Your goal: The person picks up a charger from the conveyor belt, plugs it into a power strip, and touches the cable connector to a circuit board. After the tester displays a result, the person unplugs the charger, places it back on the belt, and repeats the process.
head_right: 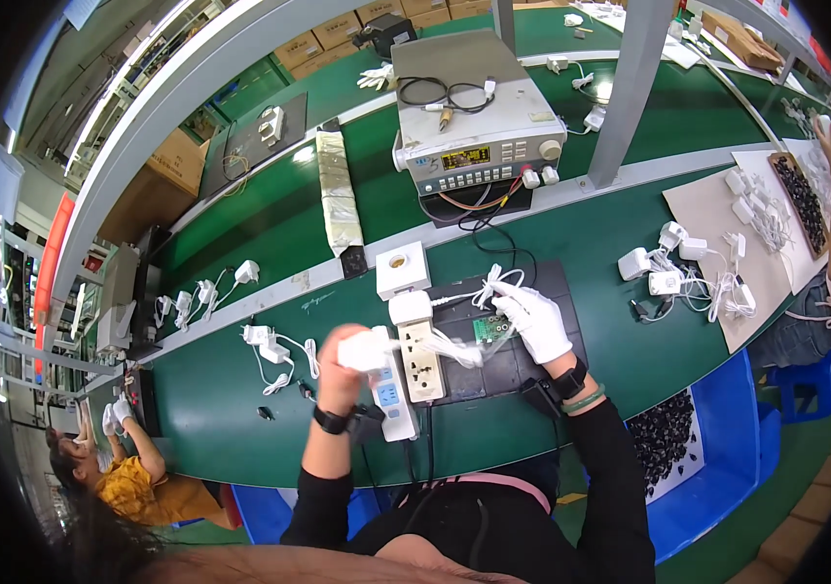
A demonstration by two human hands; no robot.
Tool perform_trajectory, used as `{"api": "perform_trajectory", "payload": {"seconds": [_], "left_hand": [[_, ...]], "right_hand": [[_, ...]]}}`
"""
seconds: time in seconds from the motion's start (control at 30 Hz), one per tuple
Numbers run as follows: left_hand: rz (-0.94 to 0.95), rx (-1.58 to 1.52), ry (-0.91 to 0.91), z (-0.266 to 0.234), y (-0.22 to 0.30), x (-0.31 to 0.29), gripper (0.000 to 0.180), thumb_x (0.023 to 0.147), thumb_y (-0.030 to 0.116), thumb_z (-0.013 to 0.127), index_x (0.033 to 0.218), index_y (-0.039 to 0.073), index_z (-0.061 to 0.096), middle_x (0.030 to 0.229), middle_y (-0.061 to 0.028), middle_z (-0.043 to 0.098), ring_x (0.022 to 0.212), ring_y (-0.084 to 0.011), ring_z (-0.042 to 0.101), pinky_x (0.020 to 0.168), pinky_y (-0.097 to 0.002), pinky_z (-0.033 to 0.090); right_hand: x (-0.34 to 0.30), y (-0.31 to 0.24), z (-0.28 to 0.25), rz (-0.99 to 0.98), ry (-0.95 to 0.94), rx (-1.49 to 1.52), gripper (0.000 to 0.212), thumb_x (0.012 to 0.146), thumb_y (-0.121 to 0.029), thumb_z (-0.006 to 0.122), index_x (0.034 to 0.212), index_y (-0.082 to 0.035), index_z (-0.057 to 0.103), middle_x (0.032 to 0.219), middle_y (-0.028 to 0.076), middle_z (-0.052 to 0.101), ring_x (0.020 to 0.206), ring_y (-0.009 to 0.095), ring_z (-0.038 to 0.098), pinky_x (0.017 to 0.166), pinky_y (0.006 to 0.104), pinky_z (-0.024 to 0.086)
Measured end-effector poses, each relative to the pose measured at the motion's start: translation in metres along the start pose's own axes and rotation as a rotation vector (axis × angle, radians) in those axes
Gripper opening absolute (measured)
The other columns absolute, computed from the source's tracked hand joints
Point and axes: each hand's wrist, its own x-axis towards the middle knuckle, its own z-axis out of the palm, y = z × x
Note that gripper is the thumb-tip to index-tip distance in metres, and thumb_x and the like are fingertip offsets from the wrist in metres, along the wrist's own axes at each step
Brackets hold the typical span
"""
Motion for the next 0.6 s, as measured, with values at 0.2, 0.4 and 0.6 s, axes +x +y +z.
{"api": "perform_trajectory", "payload": {"seconds": [0.2,0.4,0.6], "left_hand": [[0.189,0.057,-0.086,-0.002,0.077,0.071,0.045,0.082,0.015,0.068,0.121,-0.001,0.053,0.107,-0.0097,0.062,0.081,-0.0150,0.061,0.056,-0.0247,0.050],[0.241,0.439,-0.186,0.003,0.089,0.136,0.043,0.085,0.017,0.070,0.123,0.003,0.054,0.105,-0.0057,0.063,0.082,-0.0105,0.060,0.061,-0.0221,0.050],[-0.280,0.526,-0.300,-0.002,0.053,0.152,0.052,0.084,0.013,0.070,0.131,0.007,0.048,0.111,-0.0035,0.059,0.089,-0.0099,0.058,0.073,-0.0240,0.050]], "right_hand": [[0.004,-0.001,0.006,-0.163,-0.059,-0.451,0.025,0.088,-0.023,0.062,0.111,-0.014,0.068,0.085,0.007,0.064,0.077,0.024,0.063,0.068,0.0335,0.050],[0.000,0.001,0.010,-0.329,-0.047,-0.603,0.024,0.086,-0.021,0.062,0.109,-0.019,0.068,0.081,0.008,0.061,0.074,0.025,0.061,0.065,0.0344,0.049],[0.002,0.000,0.010,-0.273,-0.115,-0.565,0.027,0.088,-0.028,0.059,0.113,-0.021,0.066,0.073,0.006,0.054,0.072,0.026,0.057,0.063,0.0381,0.048]]}}
